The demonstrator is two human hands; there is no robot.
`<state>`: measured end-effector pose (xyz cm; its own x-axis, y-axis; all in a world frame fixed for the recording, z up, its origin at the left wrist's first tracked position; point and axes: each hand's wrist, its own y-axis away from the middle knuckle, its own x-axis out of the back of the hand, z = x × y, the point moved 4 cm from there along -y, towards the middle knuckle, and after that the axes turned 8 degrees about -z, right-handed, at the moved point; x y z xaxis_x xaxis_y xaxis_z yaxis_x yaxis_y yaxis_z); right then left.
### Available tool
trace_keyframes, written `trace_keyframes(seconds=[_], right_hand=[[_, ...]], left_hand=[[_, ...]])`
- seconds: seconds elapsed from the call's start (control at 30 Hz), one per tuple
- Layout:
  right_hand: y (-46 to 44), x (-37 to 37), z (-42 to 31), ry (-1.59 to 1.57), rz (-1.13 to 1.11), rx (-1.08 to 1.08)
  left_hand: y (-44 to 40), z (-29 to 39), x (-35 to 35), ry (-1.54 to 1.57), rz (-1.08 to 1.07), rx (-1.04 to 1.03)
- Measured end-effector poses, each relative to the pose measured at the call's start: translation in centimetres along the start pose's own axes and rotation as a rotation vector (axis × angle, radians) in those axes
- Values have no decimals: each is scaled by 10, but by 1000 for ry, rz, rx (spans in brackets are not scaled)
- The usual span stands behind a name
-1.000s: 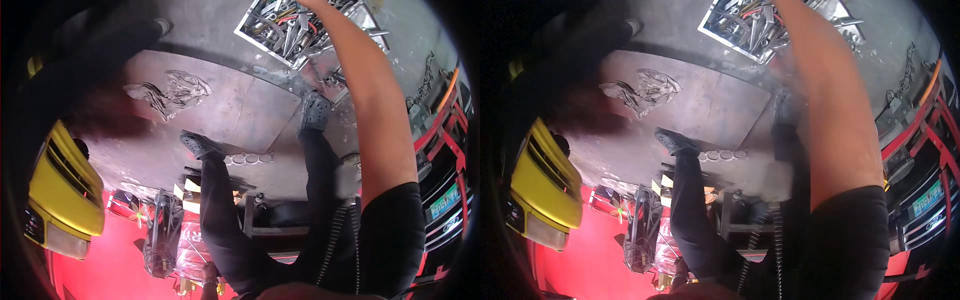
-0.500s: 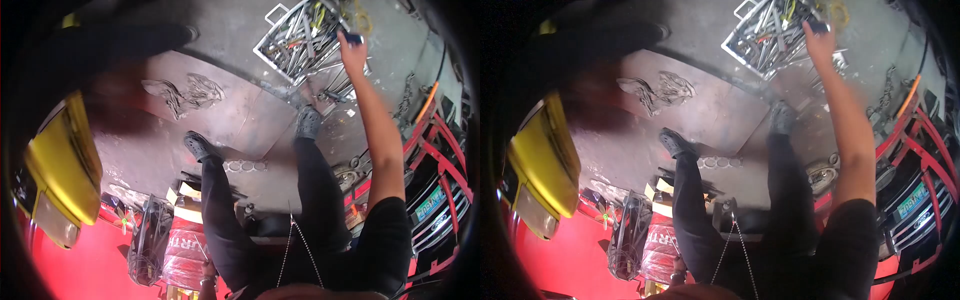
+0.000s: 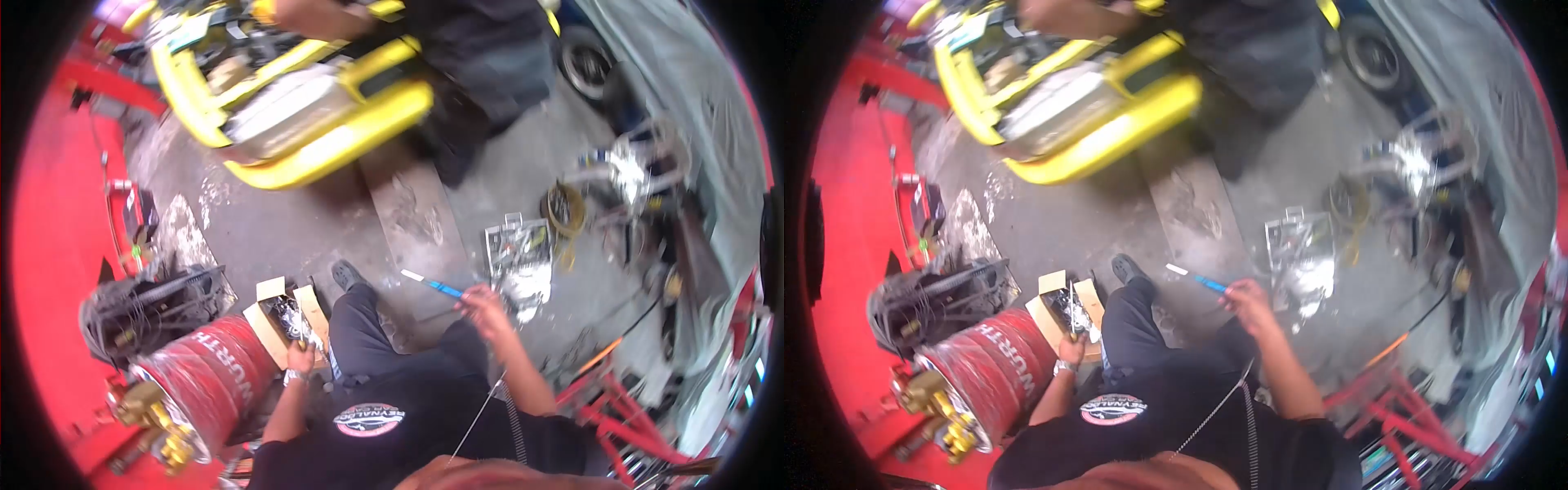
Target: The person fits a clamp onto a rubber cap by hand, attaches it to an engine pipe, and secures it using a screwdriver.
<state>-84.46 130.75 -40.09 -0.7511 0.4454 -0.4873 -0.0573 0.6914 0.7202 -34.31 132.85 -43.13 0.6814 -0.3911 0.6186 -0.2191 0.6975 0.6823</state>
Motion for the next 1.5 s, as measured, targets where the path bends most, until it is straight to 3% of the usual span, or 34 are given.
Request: trace_keyframes(seconds=[0.03, 0.07, 0.1, 0.17, 0.2, 0.23, 0.27, 0.33, 0.4, 0.43, 0.47, 0.7, 1.0, 1.2, 1.33, 1.43, 1.47, 1.5], right_hand=[[-2, -40, 12, 35, -36, -48], [0, -84, 20, 2, -36, -72], [-6, -124, 25, -8, -60, -65], [-16, -193, 39, -18, -105, -71], [-23, -226, 38, -23, -122, -82], [-26, -261, 32, 96, -195, -67], [-32, -297, 22, 214, -276, -49], [-37, -358, 5, 334, -324, -64], [-52, -401, -9, 497, -369, -66], [-58, -418, -12, 487, -360, -48], [-65, -436, -15, 473, -356, -20], [-117, -522, -1, 605, -240, -72], [-260, -712, 31, 785, -402, -355], [-310, -885, -5, 872, -476, -310], [-350, -922, -30, 802, -458, -263], [-400, -923, -41, 581, -465, -211], [-409, -926, -46, 490, -431, -156], [-427, -924, -50, 468, -513, -248]], left_hand=[[-10, 14, 30, -33, 12, 19], [-35, 9, 52, -36, 93, -161], [-20, 67, 103, 79, 40, -169], [-27, 119, 182, 118, -15, -279], [13, 182, 248, 102, -58, -292], [36, 214, 291, 380, -164, -484], [73, 248, 341, 420, -238, -552], [141, 292, 423, 445, -389, -730], [192, 310, 469, 665, -438, -973], [209, 314, 484, 606, -172, -1264], [215, 311, 497, 604, -95, -1335], [148, 283, 561, 1090, -351, -1022], [-35, 326, 682, 1187, -444, -871], [-136, 383, 794, 1083, -477, -824], [-168, 420, 864, 907, -469, -823], [-214, 448, 902, 610, -426, -828], [-253, 457, 909, 453, -384, -857], [-310, 464, 913, 295, -340, -888]])
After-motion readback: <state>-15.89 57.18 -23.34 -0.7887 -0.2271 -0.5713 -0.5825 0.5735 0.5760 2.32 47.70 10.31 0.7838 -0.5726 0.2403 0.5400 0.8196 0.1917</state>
